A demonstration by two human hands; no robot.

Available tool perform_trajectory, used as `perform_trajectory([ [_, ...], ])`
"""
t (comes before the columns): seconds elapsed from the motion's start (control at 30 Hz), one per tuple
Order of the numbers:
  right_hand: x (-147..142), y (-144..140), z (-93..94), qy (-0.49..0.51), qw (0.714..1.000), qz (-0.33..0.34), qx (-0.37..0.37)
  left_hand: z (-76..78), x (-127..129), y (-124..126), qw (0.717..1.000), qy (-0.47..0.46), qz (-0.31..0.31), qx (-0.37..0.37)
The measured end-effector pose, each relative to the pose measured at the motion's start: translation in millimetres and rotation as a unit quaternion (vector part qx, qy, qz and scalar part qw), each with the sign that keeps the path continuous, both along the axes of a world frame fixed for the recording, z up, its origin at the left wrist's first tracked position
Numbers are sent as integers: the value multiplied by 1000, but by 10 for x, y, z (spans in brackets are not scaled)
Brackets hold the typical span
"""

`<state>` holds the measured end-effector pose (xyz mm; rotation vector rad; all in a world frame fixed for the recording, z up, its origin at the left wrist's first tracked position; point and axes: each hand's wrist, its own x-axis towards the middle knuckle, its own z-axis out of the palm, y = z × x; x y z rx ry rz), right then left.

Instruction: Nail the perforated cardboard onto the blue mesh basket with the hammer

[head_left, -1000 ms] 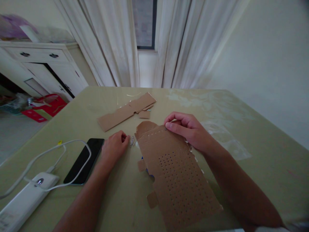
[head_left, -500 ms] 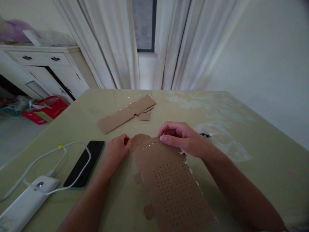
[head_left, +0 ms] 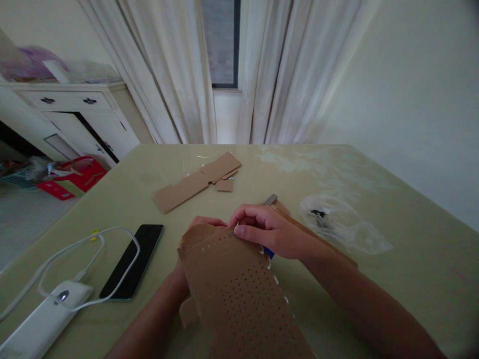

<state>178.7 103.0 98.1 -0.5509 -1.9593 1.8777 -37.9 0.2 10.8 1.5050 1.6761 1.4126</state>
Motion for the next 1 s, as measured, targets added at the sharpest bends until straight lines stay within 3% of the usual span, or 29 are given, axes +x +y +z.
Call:
perform_trajectory([
  [0.33,-23,-4,-50,1,999,-38,-35,33,9,19,999,-19,1,34],
  [0.5,-11,-8,-34,-7,999,-32,-39,-58,39,4,1000,1,25,-11],
  [0.63,-8,-19,-34,-9,999,-21,-42,-41,69,-12,998,-18,45,-28],
  [0.87,-68,-10,-154,-16,999,-13,-36,-127,56,-41,997,-36,51,-52],
  [1.0,-74,43,-210,-25,999,-25,-22,-32,23,4,1000,-5,11,-25],
])
